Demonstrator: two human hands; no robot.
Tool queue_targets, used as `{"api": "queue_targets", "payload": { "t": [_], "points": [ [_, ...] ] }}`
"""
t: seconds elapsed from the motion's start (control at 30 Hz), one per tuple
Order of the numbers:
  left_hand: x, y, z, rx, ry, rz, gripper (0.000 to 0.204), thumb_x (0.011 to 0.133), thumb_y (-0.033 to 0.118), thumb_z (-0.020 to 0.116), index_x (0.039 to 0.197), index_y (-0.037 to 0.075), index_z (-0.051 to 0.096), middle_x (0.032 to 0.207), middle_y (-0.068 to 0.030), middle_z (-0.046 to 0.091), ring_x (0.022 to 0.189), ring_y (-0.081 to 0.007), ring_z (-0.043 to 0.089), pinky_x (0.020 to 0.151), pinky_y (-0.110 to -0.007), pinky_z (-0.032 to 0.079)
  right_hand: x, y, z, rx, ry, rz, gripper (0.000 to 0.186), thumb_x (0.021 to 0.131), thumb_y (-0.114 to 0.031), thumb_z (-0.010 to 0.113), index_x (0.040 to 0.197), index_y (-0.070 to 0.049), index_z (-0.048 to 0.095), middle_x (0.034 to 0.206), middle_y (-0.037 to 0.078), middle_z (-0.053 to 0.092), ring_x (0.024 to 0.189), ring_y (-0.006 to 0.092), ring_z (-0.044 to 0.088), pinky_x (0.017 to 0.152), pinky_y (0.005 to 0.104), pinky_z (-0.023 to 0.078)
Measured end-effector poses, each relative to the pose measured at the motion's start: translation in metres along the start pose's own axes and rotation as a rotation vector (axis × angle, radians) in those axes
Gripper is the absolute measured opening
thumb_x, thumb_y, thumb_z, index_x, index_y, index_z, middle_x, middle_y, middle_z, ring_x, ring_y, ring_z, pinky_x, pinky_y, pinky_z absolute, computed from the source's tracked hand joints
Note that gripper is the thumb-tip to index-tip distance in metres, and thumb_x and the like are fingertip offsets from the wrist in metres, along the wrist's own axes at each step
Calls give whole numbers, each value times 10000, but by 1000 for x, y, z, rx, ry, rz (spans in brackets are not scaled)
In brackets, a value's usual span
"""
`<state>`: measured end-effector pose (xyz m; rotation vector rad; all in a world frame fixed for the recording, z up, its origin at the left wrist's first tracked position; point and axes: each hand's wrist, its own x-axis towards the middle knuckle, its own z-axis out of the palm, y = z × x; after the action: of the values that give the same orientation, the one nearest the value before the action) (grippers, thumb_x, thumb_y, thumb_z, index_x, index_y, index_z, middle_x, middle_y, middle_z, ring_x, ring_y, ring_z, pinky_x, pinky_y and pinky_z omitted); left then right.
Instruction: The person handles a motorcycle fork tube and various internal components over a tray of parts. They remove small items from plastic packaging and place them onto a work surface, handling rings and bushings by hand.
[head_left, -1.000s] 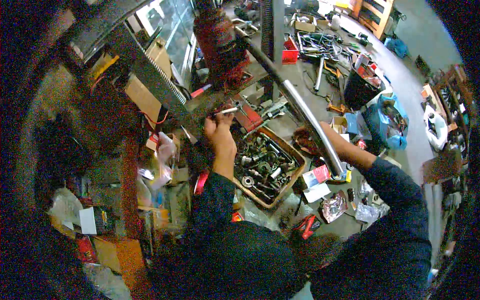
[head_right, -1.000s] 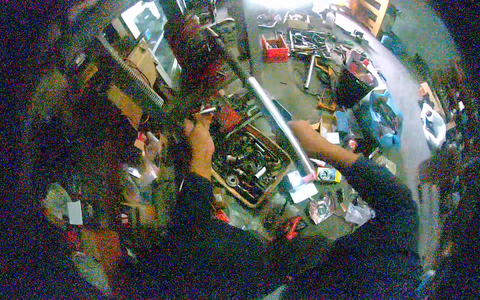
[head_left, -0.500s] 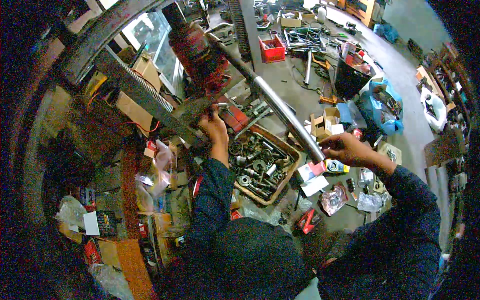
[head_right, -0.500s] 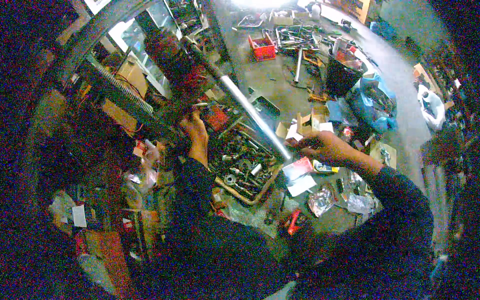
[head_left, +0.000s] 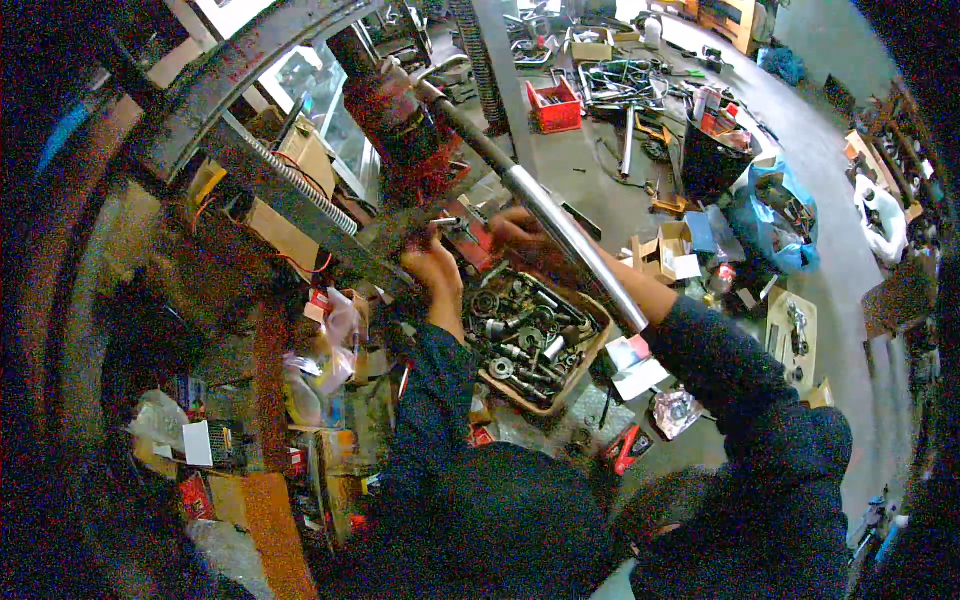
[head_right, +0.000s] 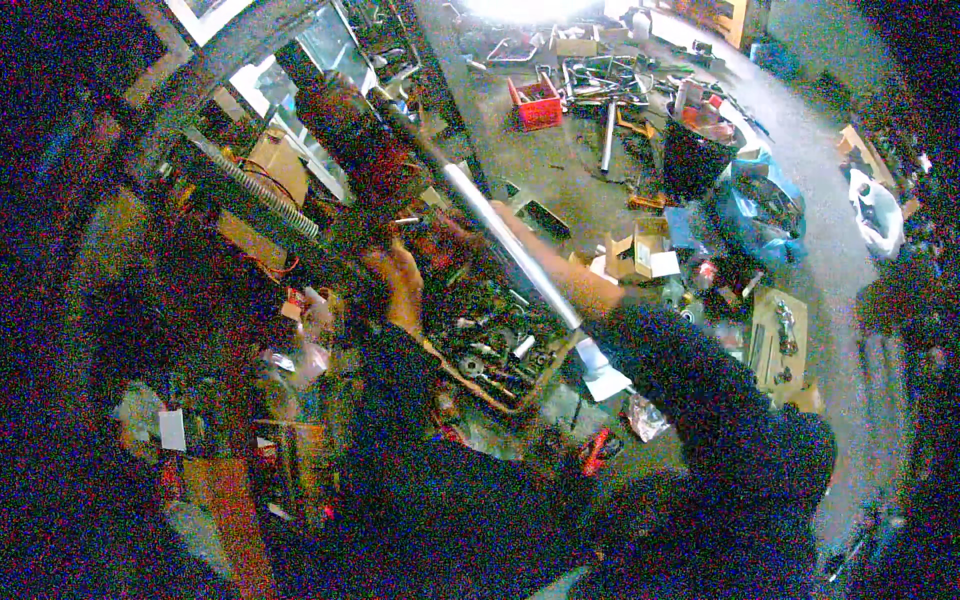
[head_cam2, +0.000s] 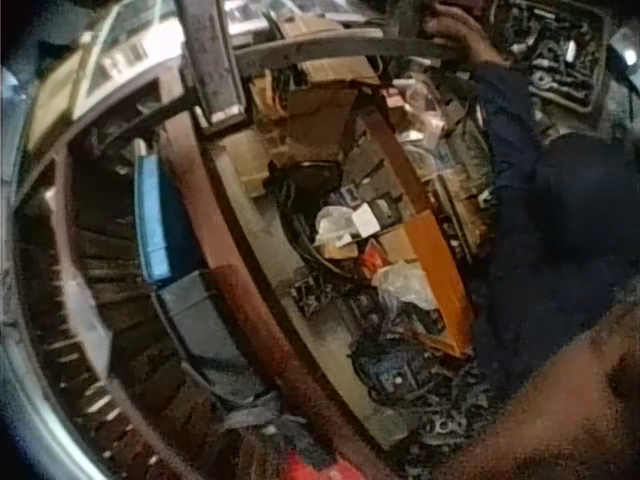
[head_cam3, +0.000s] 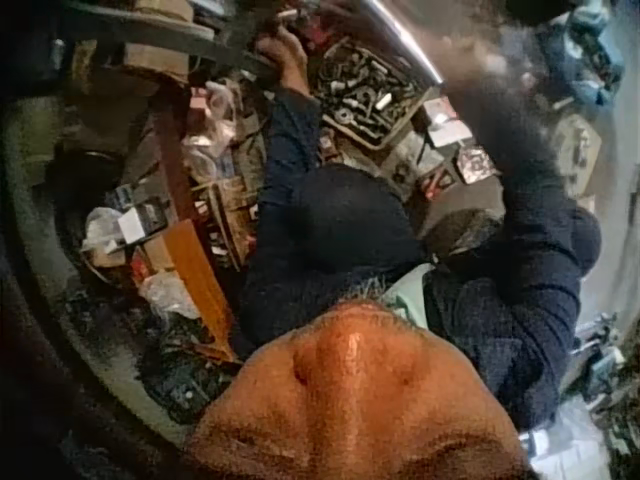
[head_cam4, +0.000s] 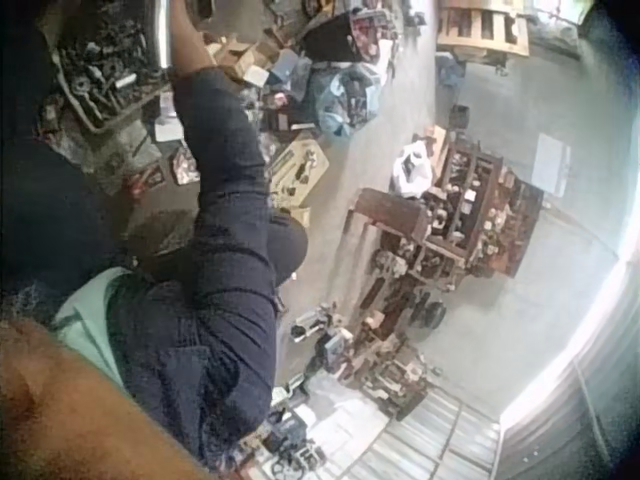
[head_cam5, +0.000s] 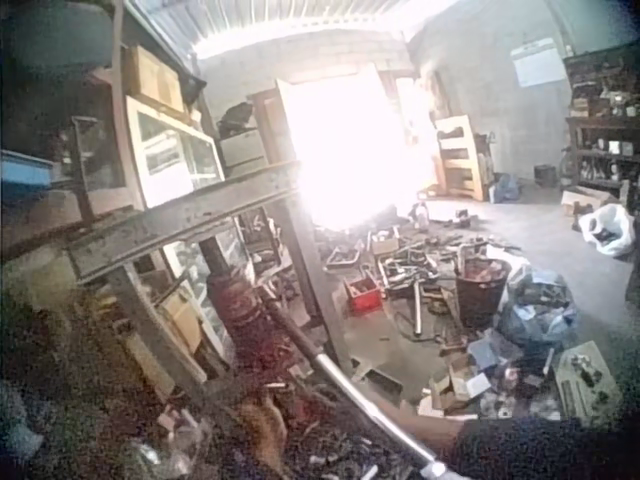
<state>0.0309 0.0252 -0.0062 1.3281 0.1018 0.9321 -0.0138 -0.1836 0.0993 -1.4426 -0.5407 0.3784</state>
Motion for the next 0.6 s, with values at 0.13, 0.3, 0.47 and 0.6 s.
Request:
{"api": "queue_targets", "payload": {
  "t": [0.13, 0.3, 0.47, 0.6],
  "points": [
    [-4, -15, -26, -126, -10, -129, 126, 866, 54, 588, 974, 5, 630, 933, -52, 653, 822, -196, 597, 783, -334, 486, 49, -9, 37, 182, 106, 20, 267, 918, -301, 583, 998, -47, 609, 803, 48, 625, 670, 110, 554, 597, 262, 450],
    [-3, 23, 17, -463, -422, -305, 242, 903, 106, 536, 1137, 52, 558, 1073, -38, 601, 825, -179, 577, 713, -328, 512, 68, -13, 32, 171, 256, 16, 268, 929, -320, 566, 913, -57, 614, 715, 9, 589, 577, 76, 511, 495, 214, 408],
    [-15, 34, 21, 117, -355, -158, 221, 952, 208, 481, 1068, 56, 593, 1007, -97, 647, 880, -234, 609, 763, -380, 501, 61, -43, 46, 445, 245, 124, 300, 922, -363, 564, 890, -69, 615, 674, -17, 574, 496, 48, 473, 412, 163, 351],
    [7, -19, -2, 666, -123, 347, 220, 948, 224, 493, 944, 49, 627, 934, -159, 660, 900, -319, 607, 821, -422, 464, 80, -59, 53, -213, 297, -63, 296, 897, -321, 599, 965, -34, 617, 741, 50, 645, 554, 160, 581, 535, 273, 479]
  ]
}}
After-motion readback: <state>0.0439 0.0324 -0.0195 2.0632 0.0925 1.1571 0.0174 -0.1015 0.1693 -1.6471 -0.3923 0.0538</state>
